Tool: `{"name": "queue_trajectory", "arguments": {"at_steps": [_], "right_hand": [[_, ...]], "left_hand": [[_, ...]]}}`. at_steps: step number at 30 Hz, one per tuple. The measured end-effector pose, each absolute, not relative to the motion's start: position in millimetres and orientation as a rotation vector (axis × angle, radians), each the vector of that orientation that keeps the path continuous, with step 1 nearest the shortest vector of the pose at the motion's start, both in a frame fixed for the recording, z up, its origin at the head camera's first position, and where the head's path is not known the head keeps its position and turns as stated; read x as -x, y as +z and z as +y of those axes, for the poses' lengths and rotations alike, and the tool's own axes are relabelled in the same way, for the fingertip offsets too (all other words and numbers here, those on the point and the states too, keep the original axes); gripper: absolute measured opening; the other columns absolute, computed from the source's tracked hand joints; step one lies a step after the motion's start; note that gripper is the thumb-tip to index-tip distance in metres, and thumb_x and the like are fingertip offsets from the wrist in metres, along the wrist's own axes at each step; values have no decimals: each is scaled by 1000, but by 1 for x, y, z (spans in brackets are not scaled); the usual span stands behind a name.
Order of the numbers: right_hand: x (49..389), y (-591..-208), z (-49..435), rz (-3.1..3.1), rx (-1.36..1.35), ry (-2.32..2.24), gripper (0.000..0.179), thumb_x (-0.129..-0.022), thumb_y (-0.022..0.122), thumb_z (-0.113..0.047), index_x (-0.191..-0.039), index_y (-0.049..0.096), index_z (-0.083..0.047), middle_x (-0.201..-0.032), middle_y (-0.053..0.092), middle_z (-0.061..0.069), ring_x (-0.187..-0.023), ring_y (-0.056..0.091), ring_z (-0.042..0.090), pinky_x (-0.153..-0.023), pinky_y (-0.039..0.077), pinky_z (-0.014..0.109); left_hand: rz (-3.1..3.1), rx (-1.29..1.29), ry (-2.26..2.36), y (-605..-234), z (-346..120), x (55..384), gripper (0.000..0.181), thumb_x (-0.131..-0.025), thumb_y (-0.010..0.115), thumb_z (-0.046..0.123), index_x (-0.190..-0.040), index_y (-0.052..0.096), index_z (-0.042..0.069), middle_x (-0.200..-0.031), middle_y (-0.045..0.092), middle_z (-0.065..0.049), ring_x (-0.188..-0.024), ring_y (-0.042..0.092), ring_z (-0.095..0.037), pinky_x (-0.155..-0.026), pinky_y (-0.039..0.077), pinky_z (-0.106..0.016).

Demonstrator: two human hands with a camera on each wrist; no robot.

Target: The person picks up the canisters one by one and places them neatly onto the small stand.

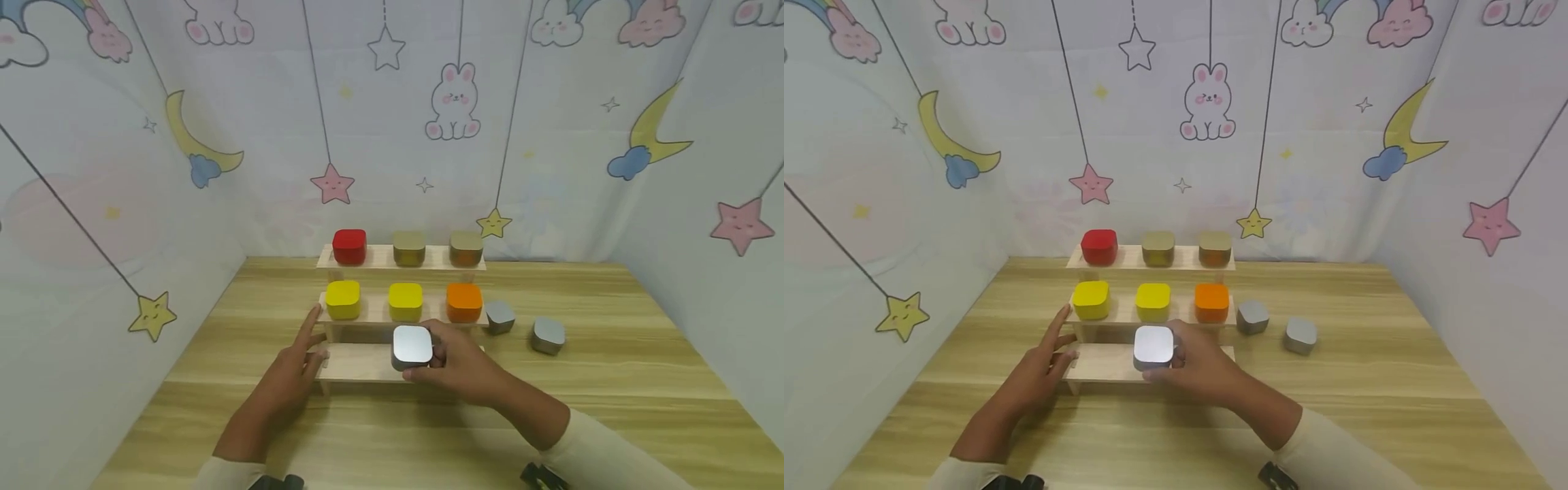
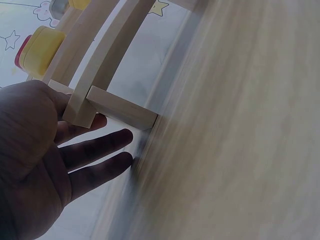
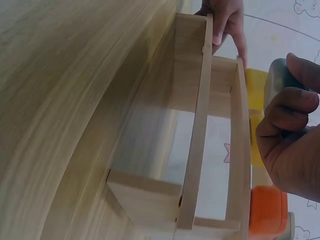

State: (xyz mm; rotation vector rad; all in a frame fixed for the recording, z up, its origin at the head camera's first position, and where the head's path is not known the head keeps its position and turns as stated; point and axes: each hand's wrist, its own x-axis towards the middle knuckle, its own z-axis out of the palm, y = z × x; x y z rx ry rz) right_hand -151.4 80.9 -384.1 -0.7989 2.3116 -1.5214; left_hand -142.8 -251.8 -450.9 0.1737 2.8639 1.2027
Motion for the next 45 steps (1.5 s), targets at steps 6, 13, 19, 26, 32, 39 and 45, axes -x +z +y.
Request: {"name": "queue_trajectory", "arguments": {"at_steps": [6, 13, 19, 26, 32, 39, 45], "right_hand": [[157, -391, 57, 2379, 824, -1440, 66, -87, 95, -18, -142, 62, -4, -107, 77, 6, -75, 59, 10, -64, 47, 19], [161, -401, 24, 2452, 768, -1376, 57, -82, 99, -24, -130, 70, -10, -123, 74, 0, -102, 60, 15, -87, 51, 24], [166, -413, 3, 2381, 786, -1387, 54, -83, 97, -21, -128, 70, -9, -117, 75, 0, -100, 63, 12, -87, 54, 26], [170, -415, -15, 2420, 734, -1340, 60, -86, 96, -27, -137, 67, -15, -130, 75, -3, -113, 69, 9, -108, 59, 40], [171, -411, -22, 2460, 773, -1291, 62, -86, 96, -27, -140, 67, -12, -130, 76, -1, -111, 68, 10, -104, 59, 37], [173, -408, -30, 2496, 776, -1221, 53, -84, 98, -29, -126, 70, -12, -114, 76, -4, -98, 65, 10, -91, 57, 30], [172, -405, -32, 2513, 744, -1194, 55, -84, 98, -30, -127, 70, -11, -114, 76, -3, -98, 65, 10, -91, 58, 32]], "left_hand": [[2879, -181, 1190, -450, -250, 145, 87, -117, 51, 22, -173, -10, 50, -167, 52, -19, -139, 67, -42, -122, 43, -70], [2872, -184, 1199, -448, -251, 143, 87, -117, 51, 20, -174, -9, 47, -168, 51, -22, -140, 66, -44, -123, 42, -70], [2873, -219, 1207, -451, -252, 142, 87, -117, 52, 19, -174, -8, 46, -166, 53, -21, -137, 69, -43, -121, 47, -68], [2885, -234, 1203, -452, -252, 143, 88, -116, 52, 18, -174, -8, 45, -165, 55, -22, -134, 71, -43, -118, 50, -67], [2870, -228, 1204, -449, -252, 143, 85, -117, 50, 19, -174, -8, 46, -167, 52, -22, -137, 69, -43, -119, 48, -68], [2897, -274, 1201, -449, -255, 141, 82, -117, 48, 15, -176, -4, 39, -165, 53, -24, -133, 71, -43, -119, 48, -69], [2906, -271, 1193, -448, -254, 140, 82, -117, 48, 14, -176, -4, 38, -165, 53, -25, -133, 71, -44, -119, 47, -69]]}}
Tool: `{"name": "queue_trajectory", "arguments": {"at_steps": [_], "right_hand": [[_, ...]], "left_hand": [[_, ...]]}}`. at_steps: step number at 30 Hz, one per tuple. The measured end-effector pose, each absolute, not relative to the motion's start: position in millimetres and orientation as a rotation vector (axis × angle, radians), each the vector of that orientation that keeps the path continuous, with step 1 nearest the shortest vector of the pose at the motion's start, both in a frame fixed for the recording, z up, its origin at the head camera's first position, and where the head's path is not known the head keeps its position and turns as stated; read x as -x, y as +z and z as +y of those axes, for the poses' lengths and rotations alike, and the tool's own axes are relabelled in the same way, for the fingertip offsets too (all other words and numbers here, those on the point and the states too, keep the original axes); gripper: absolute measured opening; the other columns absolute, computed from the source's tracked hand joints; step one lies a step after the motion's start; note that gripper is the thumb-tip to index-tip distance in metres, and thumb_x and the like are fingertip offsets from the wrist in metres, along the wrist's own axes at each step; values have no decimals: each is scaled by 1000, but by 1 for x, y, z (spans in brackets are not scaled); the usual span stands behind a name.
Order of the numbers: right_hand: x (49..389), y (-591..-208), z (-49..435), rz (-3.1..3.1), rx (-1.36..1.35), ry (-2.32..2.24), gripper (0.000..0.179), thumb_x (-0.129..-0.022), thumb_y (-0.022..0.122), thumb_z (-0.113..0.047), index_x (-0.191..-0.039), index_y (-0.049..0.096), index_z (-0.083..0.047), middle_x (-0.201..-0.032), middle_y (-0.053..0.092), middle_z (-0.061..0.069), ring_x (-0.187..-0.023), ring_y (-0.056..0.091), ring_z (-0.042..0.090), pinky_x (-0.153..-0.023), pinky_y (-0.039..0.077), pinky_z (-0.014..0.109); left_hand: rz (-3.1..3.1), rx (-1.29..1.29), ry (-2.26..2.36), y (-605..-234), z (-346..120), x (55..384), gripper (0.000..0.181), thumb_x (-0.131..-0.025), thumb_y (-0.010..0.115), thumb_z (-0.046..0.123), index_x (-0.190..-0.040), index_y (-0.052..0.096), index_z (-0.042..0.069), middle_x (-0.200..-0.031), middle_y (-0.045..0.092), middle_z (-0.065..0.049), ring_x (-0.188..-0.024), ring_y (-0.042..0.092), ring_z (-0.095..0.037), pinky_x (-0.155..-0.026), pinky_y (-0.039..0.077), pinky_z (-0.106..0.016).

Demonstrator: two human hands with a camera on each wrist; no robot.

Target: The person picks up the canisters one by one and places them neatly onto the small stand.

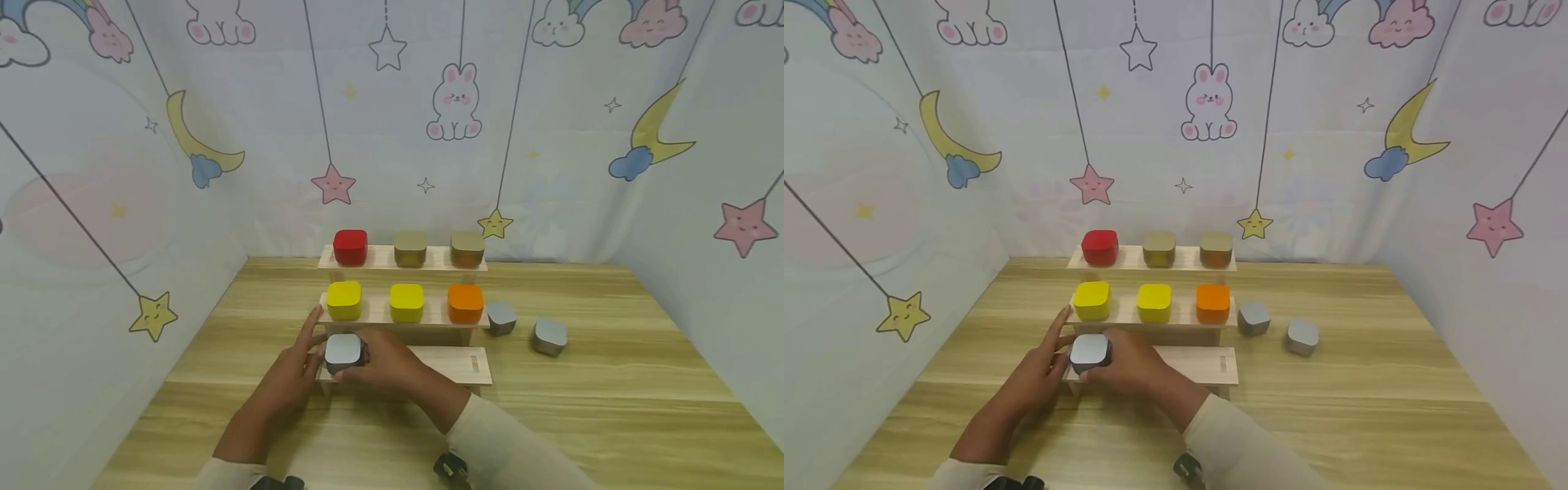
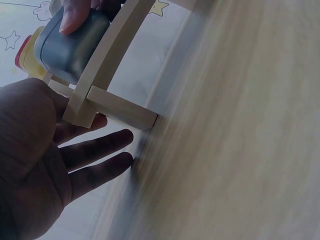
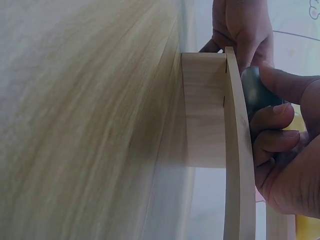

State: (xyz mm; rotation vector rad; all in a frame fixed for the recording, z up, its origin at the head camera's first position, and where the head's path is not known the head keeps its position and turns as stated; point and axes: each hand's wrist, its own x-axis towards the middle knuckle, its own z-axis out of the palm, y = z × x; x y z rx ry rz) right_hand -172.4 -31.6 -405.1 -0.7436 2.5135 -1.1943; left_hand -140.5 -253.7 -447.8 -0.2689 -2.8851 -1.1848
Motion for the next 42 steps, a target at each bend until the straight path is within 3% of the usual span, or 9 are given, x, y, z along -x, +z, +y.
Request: {"name": "queue_trajectory", "arguments": {"at_steps": [20, 33, 42], "right_hand": [[175, -409, -35, 2518, 712, -1171, 65, -81, 100, -29, -135, 68, -12, -123, 77, -1, -108, 68, 13, -103, 59, 38], [174, -409, -36, 2533, 729, -1174, 67, -82, 99, -31, -138, 68, -11, -126, 77, 0, -111, 69, 14, -103, 59, 36], [174, -409, -36, 2543, 726, -1167, 77, -81, 100, -33, -148, 65, -15, -130, 77, -1, -113, 69, 13, -105, 58, 37]], "left_hand": [[-2905, 234, -1183, -443, -250, 138, 83, -116, 47, 12, -177, -3, 37, -164, 54, -24, -134, 70, -45, -118, 49, -68], [-2923, 191, -1203, -445, -250, 141, 85, -117, 48, 15, -175, -7, 45, -168, 51, -21, -139, 66, -45, -122, 44, -69], [-2910, 225, -1156, -445, -251, 139, 85, -116, 47, 10, -176, -5, 38, -166, 53, -23, -136, 69, -45, -121, 46, -69]]}}
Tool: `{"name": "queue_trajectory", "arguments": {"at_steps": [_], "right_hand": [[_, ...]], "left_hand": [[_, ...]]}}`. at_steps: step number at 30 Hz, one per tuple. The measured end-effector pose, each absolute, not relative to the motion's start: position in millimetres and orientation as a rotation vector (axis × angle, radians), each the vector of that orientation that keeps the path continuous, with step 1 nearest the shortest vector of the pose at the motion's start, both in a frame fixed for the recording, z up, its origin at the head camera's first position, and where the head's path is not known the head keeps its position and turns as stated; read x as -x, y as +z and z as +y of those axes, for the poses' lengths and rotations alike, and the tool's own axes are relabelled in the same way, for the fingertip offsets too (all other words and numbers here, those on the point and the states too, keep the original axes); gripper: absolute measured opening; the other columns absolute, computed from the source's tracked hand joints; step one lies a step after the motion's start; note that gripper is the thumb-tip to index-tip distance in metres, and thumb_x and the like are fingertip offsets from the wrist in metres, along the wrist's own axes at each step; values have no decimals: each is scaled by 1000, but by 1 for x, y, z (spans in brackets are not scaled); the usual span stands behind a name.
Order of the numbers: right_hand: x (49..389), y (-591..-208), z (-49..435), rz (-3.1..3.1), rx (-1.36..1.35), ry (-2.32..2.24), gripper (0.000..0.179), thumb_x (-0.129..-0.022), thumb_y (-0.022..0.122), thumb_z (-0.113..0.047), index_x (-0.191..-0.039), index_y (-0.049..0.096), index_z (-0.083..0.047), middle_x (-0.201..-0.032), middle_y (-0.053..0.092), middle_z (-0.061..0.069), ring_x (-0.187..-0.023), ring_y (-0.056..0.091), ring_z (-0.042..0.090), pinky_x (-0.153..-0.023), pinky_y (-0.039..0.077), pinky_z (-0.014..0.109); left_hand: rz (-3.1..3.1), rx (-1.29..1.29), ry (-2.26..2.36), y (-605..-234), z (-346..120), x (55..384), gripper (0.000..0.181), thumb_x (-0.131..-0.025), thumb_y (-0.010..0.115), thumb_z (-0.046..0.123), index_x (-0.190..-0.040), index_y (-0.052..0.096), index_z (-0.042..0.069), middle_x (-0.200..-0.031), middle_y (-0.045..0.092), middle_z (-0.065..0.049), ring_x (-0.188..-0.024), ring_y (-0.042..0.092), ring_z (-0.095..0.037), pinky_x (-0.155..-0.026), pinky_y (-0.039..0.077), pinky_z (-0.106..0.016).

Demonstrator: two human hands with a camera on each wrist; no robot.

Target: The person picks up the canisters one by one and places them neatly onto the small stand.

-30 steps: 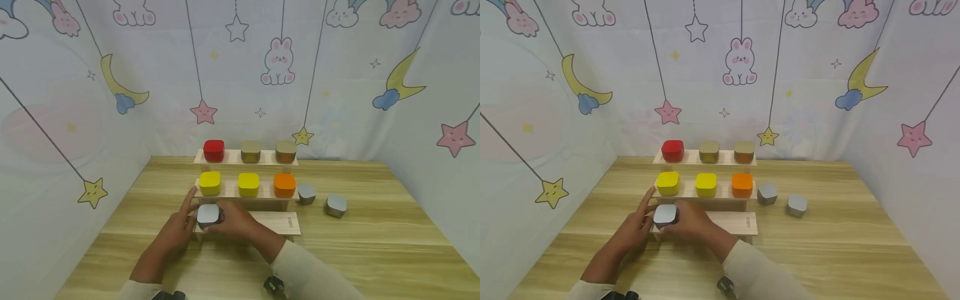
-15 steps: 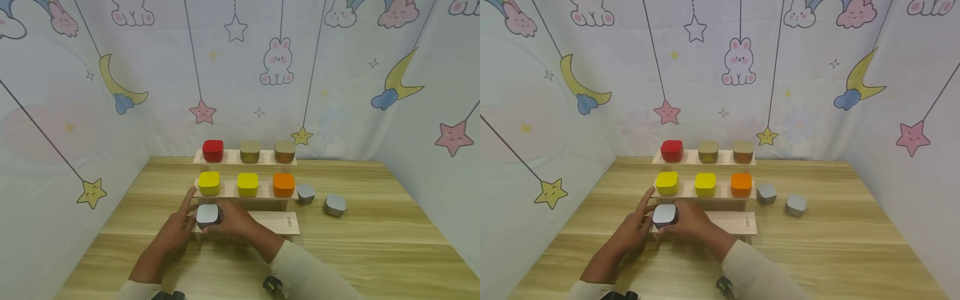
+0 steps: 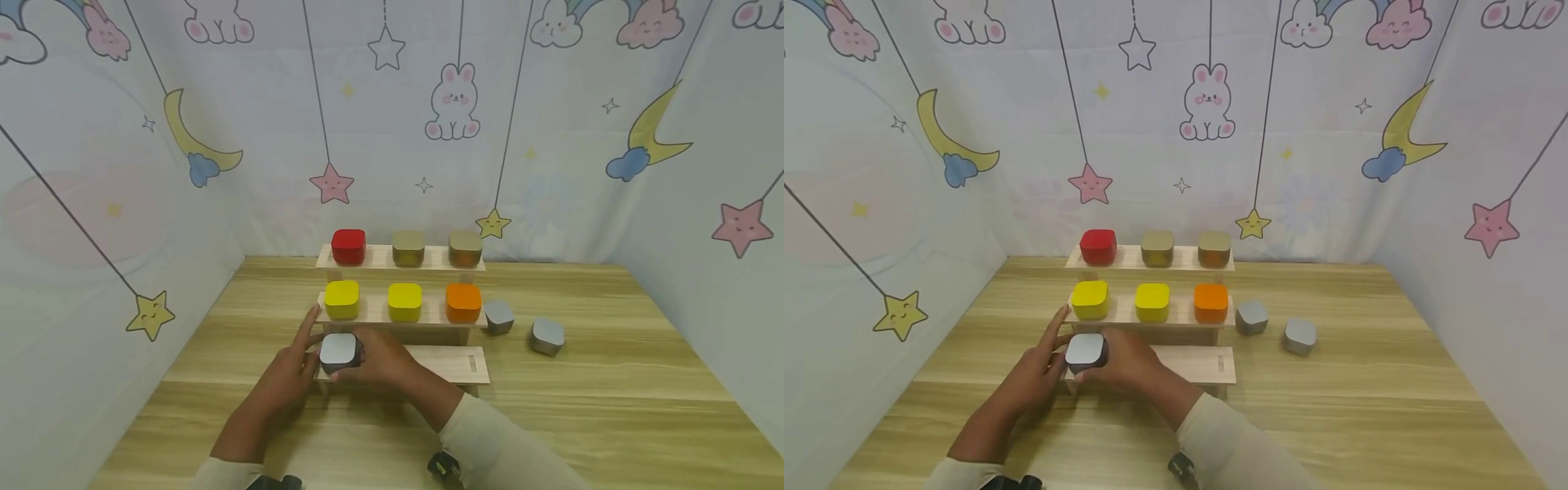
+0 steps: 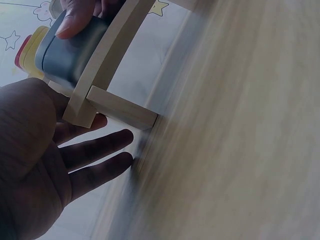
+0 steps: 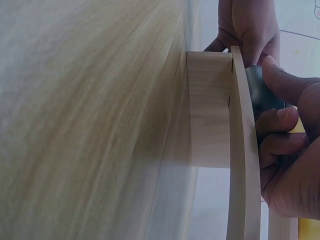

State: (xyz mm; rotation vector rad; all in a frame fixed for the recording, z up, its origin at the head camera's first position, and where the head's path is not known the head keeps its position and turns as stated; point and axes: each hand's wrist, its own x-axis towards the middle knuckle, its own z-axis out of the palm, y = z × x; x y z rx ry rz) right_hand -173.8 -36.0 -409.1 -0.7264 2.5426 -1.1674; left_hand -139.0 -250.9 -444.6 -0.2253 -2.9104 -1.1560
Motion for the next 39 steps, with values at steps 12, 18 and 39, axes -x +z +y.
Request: {"name": "queue_trajectory", "arguments": {"at_steps": [12, 18, 39], "right_hand": [[171, -406, -31, 2513, 754, -1211, 96, -74, 104, -27, -158, 57, -23, -155, 67, 2, -137, 64, 22, -119, 53, 49], [169, -408, -19, 2556, 814, -1116, 98, -75, 104, -31, -159, 56, -19, -142, 72, 4, -115, 68, 19, -99, 61, 41], [139, -398, 71, 2568, 687, -1090, 89, -86, 95, -34, -156, 55, 2, -72, 58, -4, -60, 45, 9, -58, 43, 23]], "left_hand": [[-2888, 250, -1168, -446, -252, 139, 83, -116, 47, 12, -177, -4, 38, -165, 53, -23, -138, 67, -46, -121, 46, -68], [-2897, 244, -1161, -446, -252, 140, 83, -117, 47, 13, -176, -4, 38, -165, 53, -22, -138, 67, -45, -122, 44, -69], [-2953, 177, -1158, -443, -248, 139, 85, -116, 46, 11, -176, -7, 38, -169, 50, -21, -137, 68, -46, -125, 40, -70]]}}
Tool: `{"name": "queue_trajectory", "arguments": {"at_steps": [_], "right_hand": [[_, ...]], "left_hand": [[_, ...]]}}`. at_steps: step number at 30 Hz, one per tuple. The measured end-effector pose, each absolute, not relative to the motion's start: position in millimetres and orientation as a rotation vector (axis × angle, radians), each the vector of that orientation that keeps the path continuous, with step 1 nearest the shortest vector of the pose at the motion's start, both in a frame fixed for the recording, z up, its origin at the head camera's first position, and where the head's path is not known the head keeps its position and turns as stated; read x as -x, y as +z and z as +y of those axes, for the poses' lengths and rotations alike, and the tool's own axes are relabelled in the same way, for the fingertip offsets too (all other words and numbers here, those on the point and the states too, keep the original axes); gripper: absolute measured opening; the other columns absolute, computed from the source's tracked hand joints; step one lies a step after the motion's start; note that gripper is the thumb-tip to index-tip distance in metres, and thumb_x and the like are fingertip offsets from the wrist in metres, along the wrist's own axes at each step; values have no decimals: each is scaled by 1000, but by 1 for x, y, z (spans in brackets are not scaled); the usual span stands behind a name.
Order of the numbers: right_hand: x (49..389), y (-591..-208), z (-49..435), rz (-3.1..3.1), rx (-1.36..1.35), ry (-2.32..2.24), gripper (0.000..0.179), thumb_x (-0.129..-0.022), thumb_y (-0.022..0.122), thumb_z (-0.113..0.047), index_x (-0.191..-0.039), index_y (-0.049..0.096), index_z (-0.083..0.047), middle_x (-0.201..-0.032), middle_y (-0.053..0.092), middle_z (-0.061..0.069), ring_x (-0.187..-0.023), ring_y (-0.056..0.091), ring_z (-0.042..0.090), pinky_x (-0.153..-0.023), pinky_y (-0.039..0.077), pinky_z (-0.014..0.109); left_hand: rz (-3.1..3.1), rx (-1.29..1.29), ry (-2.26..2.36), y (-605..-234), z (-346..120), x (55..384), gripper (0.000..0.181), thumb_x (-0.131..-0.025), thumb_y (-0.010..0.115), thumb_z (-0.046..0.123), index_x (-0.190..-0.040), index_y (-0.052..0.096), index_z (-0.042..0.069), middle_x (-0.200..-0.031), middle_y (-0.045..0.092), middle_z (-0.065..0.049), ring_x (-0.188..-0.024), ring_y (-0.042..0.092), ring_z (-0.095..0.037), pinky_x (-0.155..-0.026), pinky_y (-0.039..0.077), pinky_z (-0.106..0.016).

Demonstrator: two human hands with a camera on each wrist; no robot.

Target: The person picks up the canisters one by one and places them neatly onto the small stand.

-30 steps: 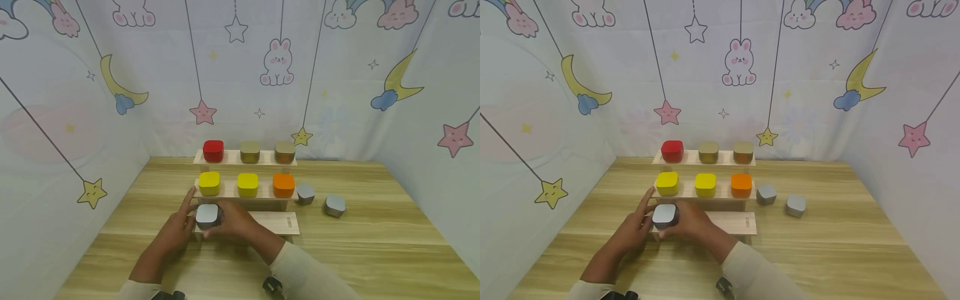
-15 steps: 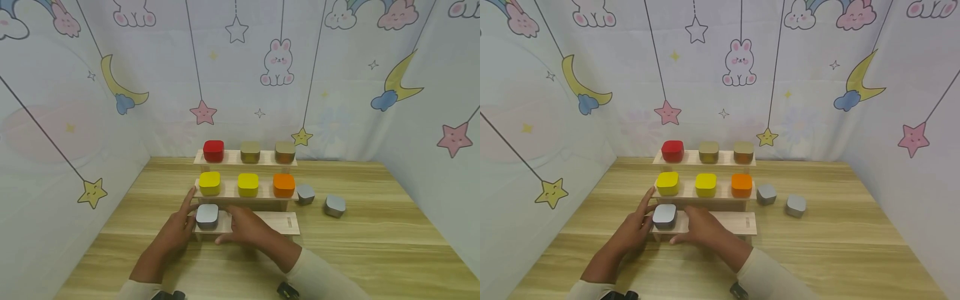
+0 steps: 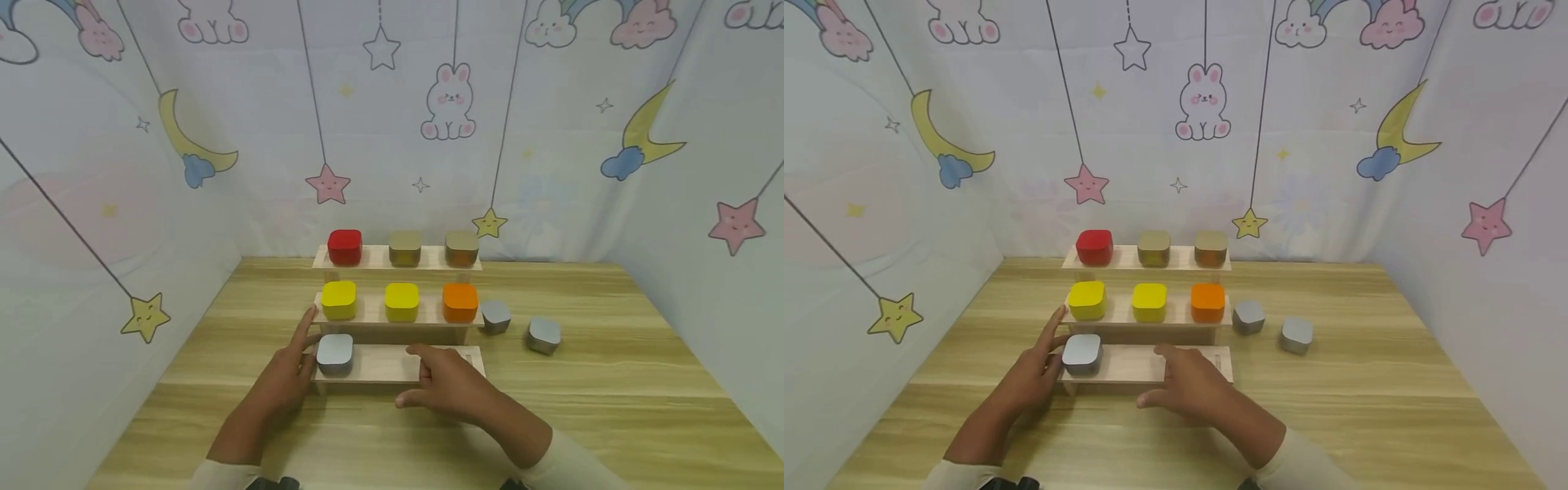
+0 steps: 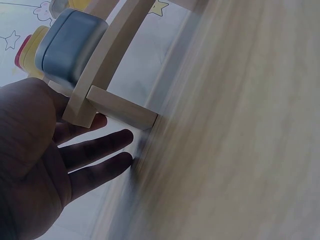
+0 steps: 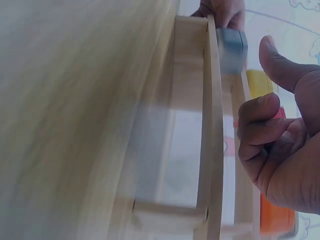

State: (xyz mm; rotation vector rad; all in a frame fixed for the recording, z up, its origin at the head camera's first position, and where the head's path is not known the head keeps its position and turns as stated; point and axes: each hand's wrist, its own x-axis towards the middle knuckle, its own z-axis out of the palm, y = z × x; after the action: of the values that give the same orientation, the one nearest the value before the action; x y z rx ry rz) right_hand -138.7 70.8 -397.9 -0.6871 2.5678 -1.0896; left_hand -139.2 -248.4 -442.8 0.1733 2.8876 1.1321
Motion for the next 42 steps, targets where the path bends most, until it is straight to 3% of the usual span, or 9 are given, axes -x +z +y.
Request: {"name": "queue_trajectory", "arguments": {"at_steps": [6, 16, 24, 32, 38, 42], "right_hand": [[139, -400, 96, 2567, 723, -1125, 85, -90, 92, -35, -155, 55, 3, -75, 58, -4, -59, 45, 6, -62, 46, 23], [142, -410, 134, 2568, 685, -1237, 70, -91, 90, -36, -143, 64, 3, -80, 57, -3, -58, 44, 2, -56, 45, 21], [146, -417, 164, 2551, 553, -1397, 62, -94, 88, -29, -140, 65, 6, -82, 55, 1, -68, 61, 9, -57, 48, 23], [155, -414, 189, 2605, 397, -1444, 52, -99, 82, -26, -139, 67, 3, -72, 50, -2, -51, 37, 5, -49, 39, 24], [162, -418, 205, 2591, 275, -1551, 55, -101, 81, -22, -139, 51, 5, -74, 55, 1, -52, 41, 9, -57, 49, 30], [167, -423, 216, 2548, 167, -1664, 67, -100, 81, -21, -147, 38, 2, -72, 52, -2, -53, 40, 9, -52, 44, 30]], "left_hand": [[2892, -175, 1138, -445, -251, 137, 86, -115, 47, 10, -176, -7, 37, -168, 50, -22, -136, 69, -46, -124, 41, -71], [2894, -180, 1153, -448, -251, 137, 85, -116, 47, 13, -176, -7, 39, -167, 52, -23, -137, 68, -45, -123, 42, -70], [2890, -163, 1132, -446, -250, 139, 88, -116, 47, 12, -175, -10, 43, -169, 50, -21, -138, 67, -45, -124, 41, -70], [2900, -189, 1136, -449, -252, 141, 87, -116, 46, 12, -176, -9, 40, -168, 50, -23, -137, 67, -46, -124, 42, -70], [2899, -184, 1143, -448, -252, 143, 87, -116, 46, 13, -175, -10, 42, -169, 50, -21, -139, 67, -45, -125, 41, -69], [2900, -184, 1140, -447, -251, 143, 86, -116, 47, 14, -175, -9, 42, -169, 50, -21, -140, 66, -45, -124, 42, -68]]}}
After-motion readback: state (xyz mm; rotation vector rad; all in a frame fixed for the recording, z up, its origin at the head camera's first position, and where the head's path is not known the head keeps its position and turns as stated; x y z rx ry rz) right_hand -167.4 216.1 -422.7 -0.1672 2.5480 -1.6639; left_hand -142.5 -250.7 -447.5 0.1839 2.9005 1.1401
